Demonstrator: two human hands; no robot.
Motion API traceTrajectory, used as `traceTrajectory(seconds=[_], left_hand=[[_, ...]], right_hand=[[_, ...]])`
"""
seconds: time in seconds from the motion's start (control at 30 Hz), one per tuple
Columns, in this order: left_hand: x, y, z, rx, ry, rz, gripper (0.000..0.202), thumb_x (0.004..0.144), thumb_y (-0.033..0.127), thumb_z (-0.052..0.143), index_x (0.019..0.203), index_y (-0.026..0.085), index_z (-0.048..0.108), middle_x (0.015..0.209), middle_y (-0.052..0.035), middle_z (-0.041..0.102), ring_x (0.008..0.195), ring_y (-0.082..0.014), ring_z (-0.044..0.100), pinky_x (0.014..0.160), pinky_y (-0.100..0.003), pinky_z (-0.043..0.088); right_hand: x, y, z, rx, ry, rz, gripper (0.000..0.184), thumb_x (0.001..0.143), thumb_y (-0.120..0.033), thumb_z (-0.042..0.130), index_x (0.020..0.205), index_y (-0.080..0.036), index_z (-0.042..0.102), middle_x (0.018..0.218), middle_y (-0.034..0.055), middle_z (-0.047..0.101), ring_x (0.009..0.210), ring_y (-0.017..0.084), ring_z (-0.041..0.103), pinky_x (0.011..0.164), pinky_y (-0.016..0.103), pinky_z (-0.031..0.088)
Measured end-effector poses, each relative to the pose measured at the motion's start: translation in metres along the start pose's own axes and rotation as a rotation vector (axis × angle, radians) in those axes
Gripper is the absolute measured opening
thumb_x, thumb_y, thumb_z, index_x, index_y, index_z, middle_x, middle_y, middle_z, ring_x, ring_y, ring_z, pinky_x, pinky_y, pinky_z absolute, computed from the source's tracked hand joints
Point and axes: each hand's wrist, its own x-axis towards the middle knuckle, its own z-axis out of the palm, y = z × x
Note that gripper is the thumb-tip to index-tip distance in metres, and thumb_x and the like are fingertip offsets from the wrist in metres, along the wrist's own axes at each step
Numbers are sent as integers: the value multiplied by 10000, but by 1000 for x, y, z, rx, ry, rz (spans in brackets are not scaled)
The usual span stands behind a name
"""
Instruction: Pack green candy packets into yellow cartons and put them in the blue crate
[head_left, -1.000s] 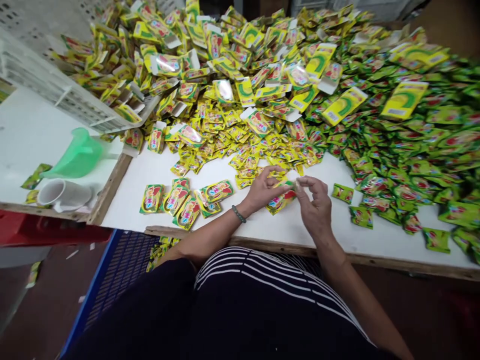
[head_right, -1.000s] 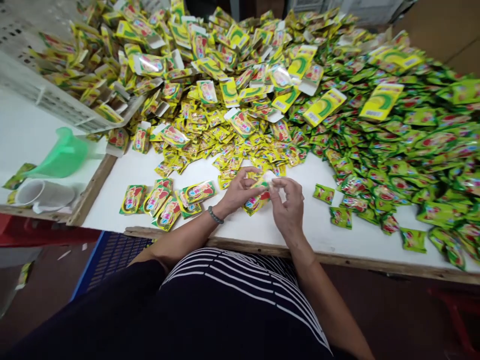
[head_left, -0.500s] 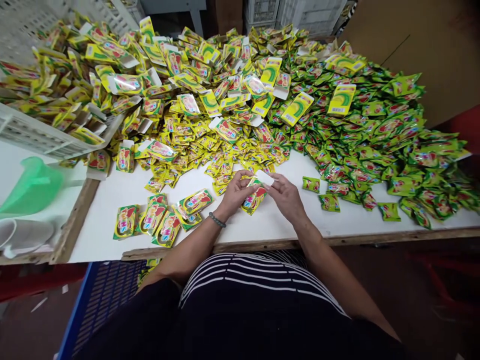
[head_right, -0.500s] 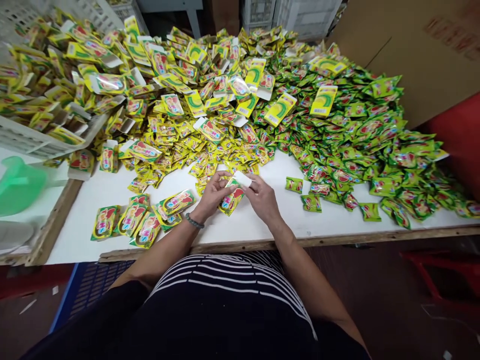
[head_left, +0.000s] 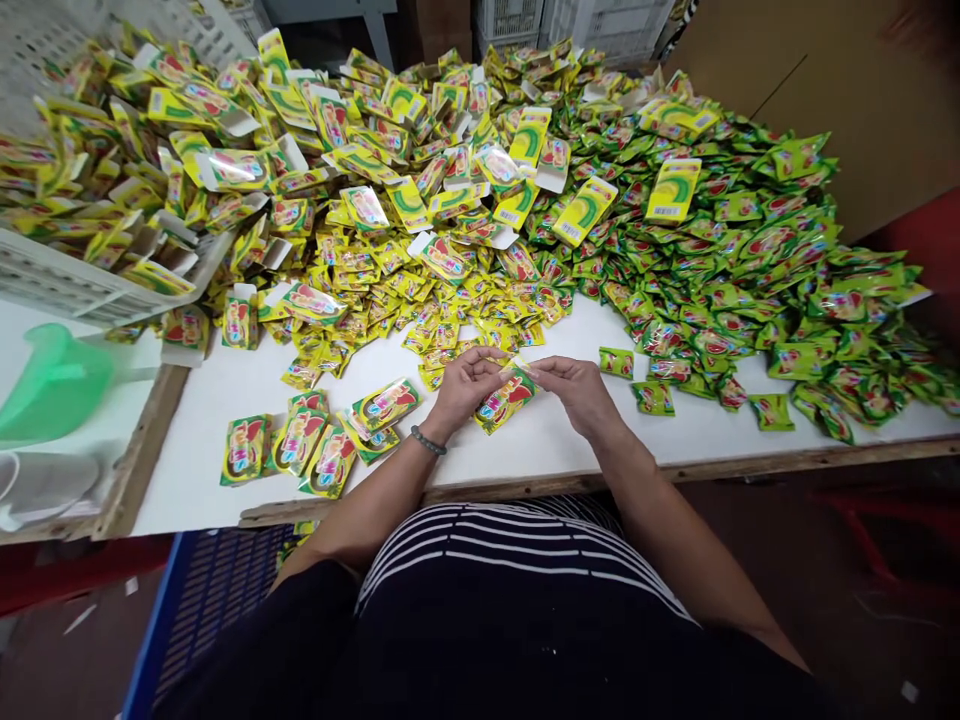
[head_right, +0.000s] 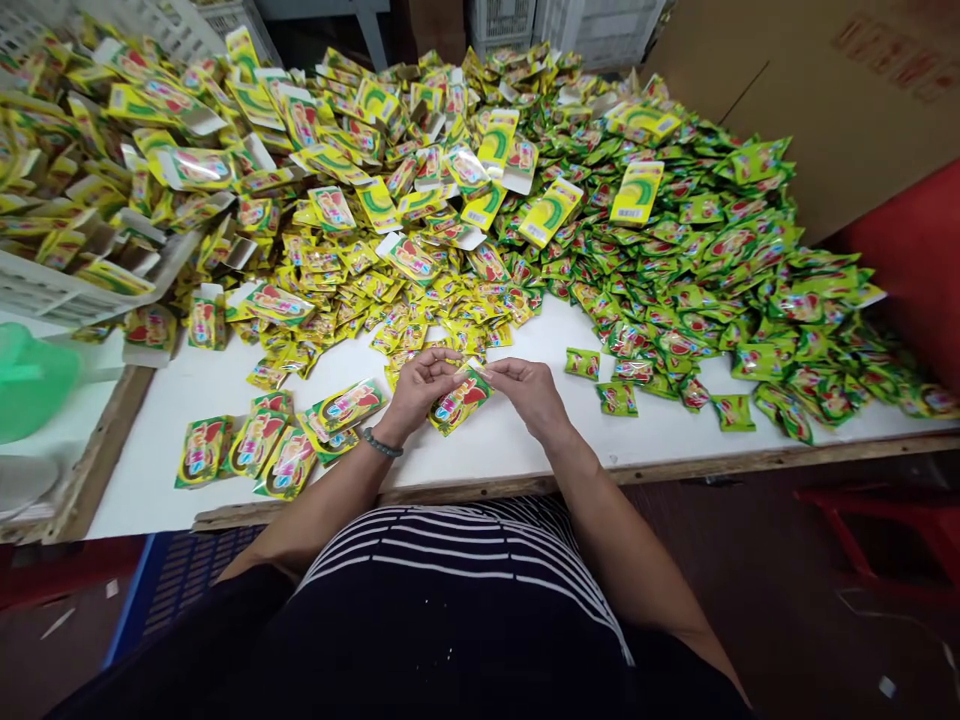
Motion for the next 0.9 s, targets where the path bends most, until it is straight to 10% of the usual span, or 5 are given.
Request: traceTrajectory(seconds=[0.23, 0.67, 0.9], left_hand=[[-2, 1, 2, -41, 4, 7, 513, 592, 421, 860, 951, 153, 609, 670, 22, 682, 555, -81, 594, 551, -199, 440], [-1, 5, 4, 13, 17, 37, 584, 615, 473, 824, 1035, 176, 548, 623, 50, 631, 482, -60, 490, 502, -193, 361], [-26, 58, -48, 909, -130, -6, 376, 782, 468, 652, 1032, 186, 642, 611, 20, 624, 507, -106, 487, 514, -231, 327]], right_hand=[[-6, 4, -12, -21, -134, -32, 257, 680, -457, 773, 845, -260, 789, 848, 1, 772, 819, 193, 674, 854, 377, 515], [-31, 22, 32, -400, 210, -490, 335, 910, -405, 559, 1164, -244, 706, 1105, 79, 729, 1046, 225, 628, 944, 425, 507], [-12, 30, -3, -664, 158, -511, 307, 932, -337, 479, 1057, -220, 734, 1079, 89, 743, 1035, 226, 649, 951, 417, 503]])
